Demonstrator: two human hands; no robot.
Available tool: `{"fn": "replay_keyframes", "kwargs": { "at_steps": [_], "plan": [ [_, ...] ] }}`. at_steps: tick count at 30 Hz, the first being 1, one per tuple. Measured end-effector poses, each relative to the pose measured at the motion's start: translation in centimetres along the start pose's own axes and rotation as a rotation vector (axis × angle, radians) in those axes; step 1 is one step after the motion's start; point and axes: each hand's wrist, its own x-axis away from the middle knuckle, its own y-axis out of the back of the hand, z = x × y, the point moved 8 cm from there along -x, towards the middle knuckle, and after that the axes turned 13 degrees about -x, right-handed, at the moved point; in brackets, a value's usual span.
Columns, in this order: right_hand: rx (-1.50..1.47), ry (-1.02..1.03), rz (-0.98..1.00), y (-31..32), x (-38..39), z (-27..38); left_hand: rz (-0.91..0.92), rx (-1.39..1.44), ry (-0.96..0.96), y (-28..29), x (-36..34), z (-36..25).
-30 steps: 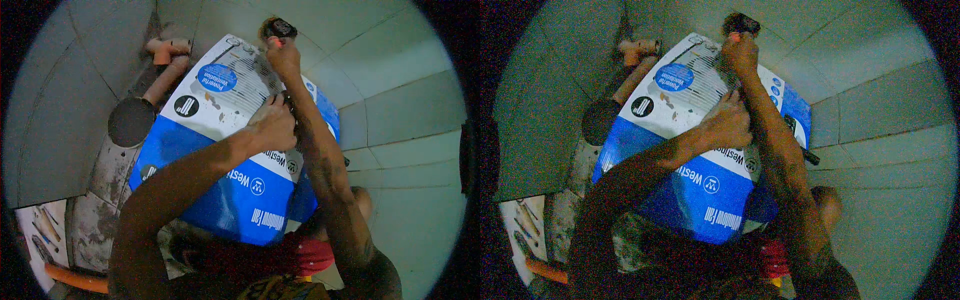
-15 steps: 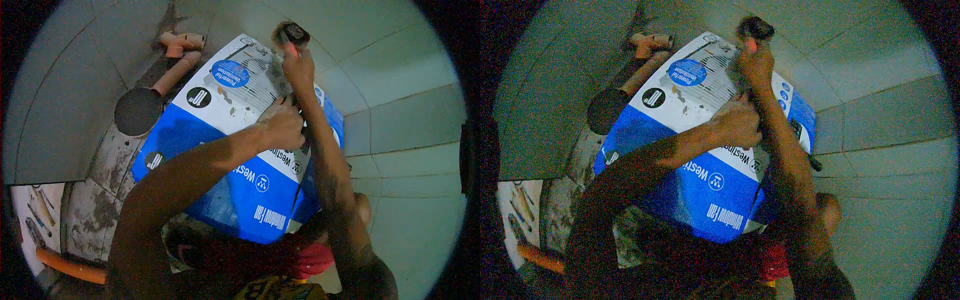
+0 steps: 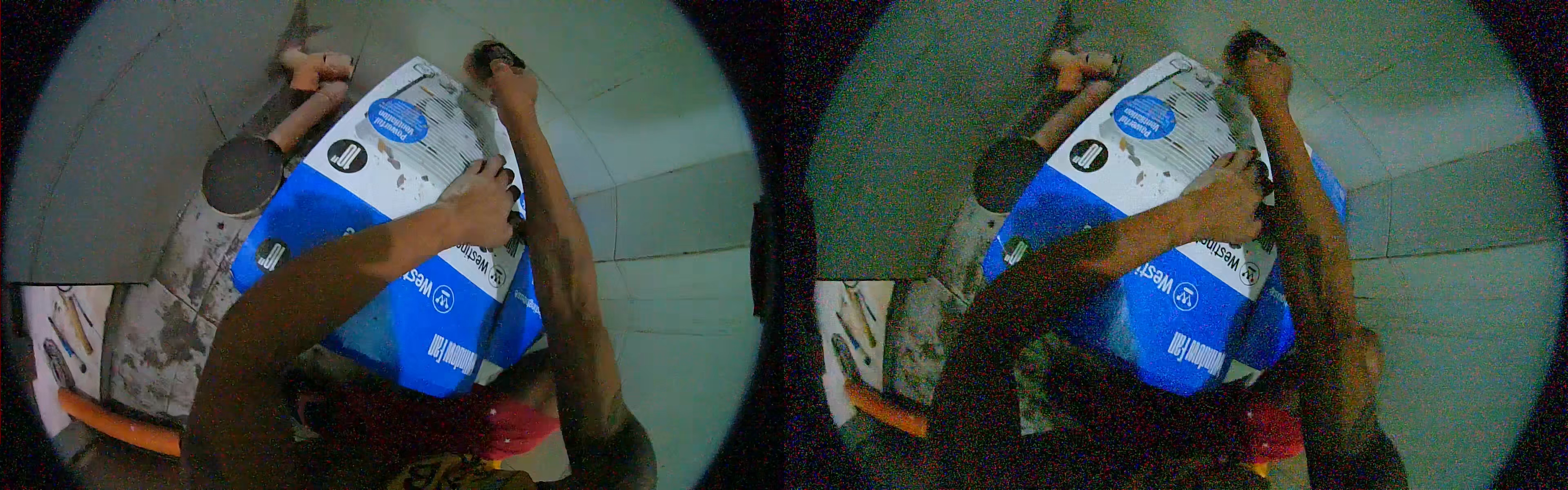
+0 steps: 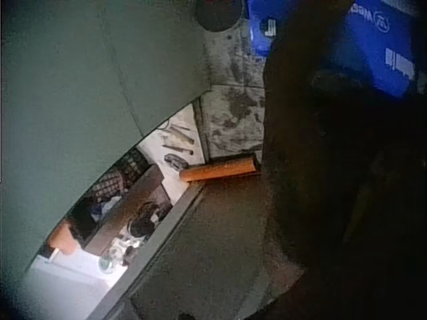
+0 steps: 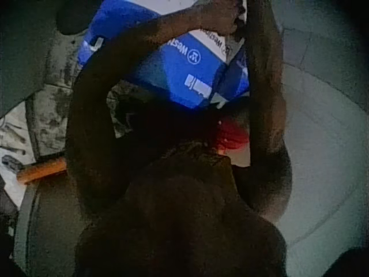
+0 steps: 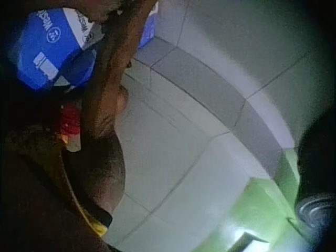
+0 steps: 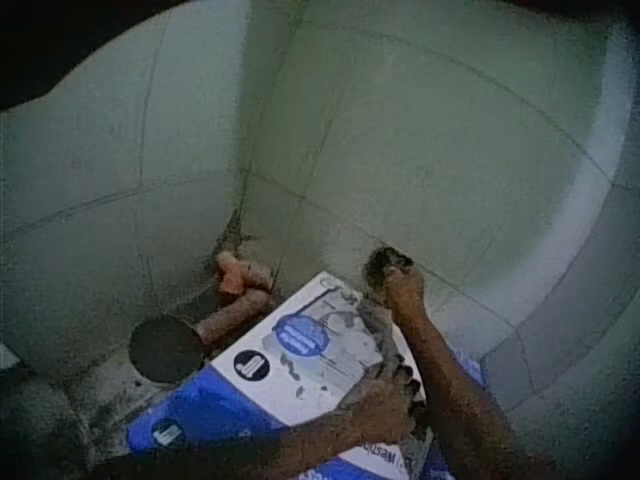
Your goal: Using a hammer and a makeshift chisel/punch to create or enlarge a hole in a tiled surface, likely for plumbing.
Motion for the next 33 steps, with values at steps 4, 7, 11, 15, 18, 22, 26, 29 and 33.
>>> {"fn": "replay_keyframes", "kwargs": {
  "at_steps": [4,7,11,15,18,22,26,29,33],
  "plan": [
    [-0.16,-0.484,-0.152,1.7,3.4,-3.1,0.089,0.043,0.016,-0.8,-0.3,0.4],
    [-0.269,-0.182,0.057,-0.2,2.3,-2.8,0.144,0.078,-0.025,-0.7,-0.3,0.2],
    [-0.209,-0.31,0.002,0.5,1.9,-6.1,0.099,0.07,-0.051,-0.3,-0.4,0.2],
    [-0.046,-0.117,0.04,0.9,1.0,-4.0,-0.014,0.085,0.002,0.1,-0.2,0.4],
    [0.116,-0.163,0.273,0.4,0.1,-2.9,-0.016,0.064,0.009,-0.3,-0.3,0.3],
    [0.579,0.152,0.14,3.7,-1.7,1.7,-0.043,0.046,-0.005,-0.5,-0.2,0.3],
    [0.892,0.338,0.497,1.0,-0.1,3.0,-0.12,0.058,-0.02,-0.1,-0.4,0.2],
    [0.793,0.264,0.53,0.2,1.0,3.0,-0.116,0.045,-0.015,-0.3,-0.5,0.1],
    [0.83,0.367,0.468,0.9,1.7,3.8,-0.054,0.052,-0.019,-0.8,-0.6,0.0]
  ]
}}
